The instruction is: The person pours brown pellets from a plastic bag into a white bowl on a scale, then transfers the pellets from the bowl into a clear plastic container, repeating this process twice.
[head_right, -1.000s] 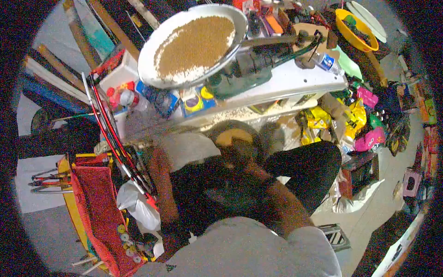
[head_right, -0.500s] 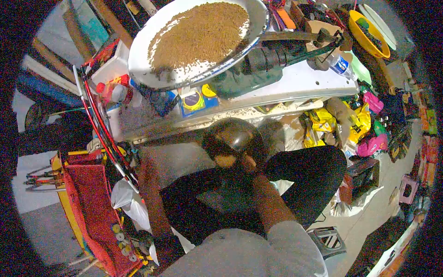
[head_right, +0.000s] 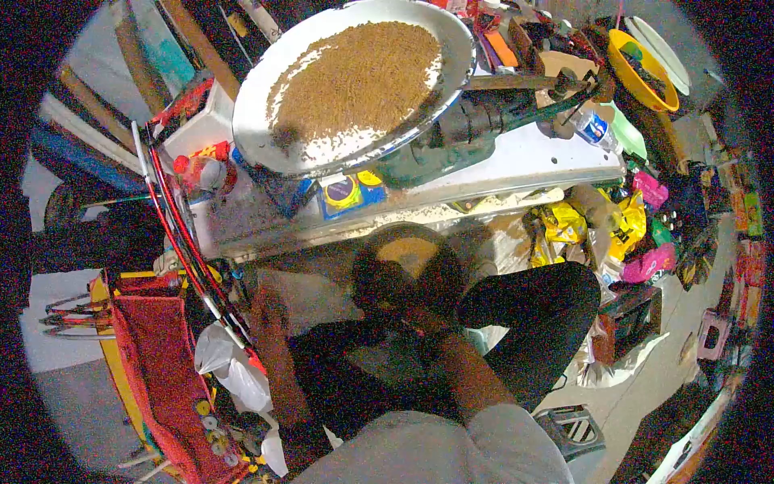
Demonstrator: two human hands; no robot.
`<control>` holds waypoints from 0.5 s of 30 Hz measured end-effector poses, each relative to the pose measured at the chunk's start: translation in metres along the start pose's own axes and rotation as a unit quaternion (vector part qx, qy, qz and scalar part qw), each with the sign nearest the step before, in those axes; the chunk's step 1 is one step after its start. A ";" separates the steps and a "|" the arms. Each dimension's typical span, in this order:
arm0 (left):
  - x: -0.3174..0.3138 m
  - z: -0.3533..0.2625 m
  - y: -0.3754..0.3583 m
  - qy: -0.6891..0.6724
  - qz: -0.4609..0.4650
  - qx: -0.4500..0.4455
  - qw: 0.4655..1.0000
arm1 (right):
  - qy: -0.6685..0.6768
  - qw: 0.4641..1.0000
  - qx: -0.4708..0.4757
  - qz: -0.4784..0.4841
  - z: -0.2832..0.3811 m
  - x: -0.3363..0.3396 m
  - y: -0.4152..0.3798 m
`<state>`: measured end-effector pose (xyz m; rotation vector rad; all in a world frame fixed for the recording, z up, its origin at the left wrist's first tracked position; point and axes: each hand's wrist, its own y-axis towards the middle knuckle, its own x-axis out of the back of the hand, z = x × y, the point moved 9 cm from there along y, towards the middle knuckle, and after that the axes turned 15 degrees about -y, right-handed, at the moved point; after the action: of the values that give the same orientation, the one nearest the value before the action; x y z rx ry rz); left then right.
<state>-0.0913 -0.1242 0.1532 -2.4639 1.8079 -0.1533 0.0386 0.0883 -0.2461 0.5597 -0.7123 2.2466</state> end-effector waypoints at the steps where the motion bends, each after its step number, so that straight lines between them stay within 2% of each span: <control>1: 0.003 0.004 0.002 -0.002 0.001 -0.002 1.000 | 0.176 0.932 -0.197 0.246 -0.013 -0.025 -0.014; 2: 0.010 0.011 0.005 0.003 0.010 -0.007 1.000 | 0.175 0.933 -0.197 0.247 -0.015 -0.033 -0.018; 3: 0.013 0.015 0.006 0.007 0.020 -0.013 1.000 | 0.291 0.926 -0.194 0.141 -0.024 -0.039 -0.018; 4: 0.014 0.013 0.003 0.008 0.018 -0.012 1.000 | 0.401 0.896 -0.187 0.033 -0.032 -0.039 -0.018; 5: 0.015 0.012 0.004 0.014 -0.001 0.008 1.000 | 0.401 0.897 -0.186 0.034 -0.013 -0.017 -0.020; 7: 0.021 0.020 0.003 0.019 -0.020 0.028 0.999 | 0.388 0.866 -0.299 0.099 0.040 0.044 -0.044; 9: 0.022 0.038 0.000 -0.071 0.000 0.040 0.997 | 0.407 0.866 -0.277 0.088 0.028 0.031 -0.045; 11: 0.014 0.028 -0.001 -0.029 0.006 0.027 0.999 | 0.424 0.866 -0.255 0.074 0.029 0.035 -0.048; 13: 0.012 0.025 -0.002 0.010 0.011 0.015 1.000 | 0.401 0.873 -0.269 0.066 0.049 0.069 -0.061; 15: 0.014 0.048 -0.002 -0.106 0.026 0.106 0.988 | 0.399 0.877 -0.261 0.053 0.050 0.081 -0.061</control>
<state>-0.0785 -0.1370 0.1063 -2.1954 1.6713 -0.0738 0.0392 0.1335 -0.1422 -0.6564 -0.8467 1.9834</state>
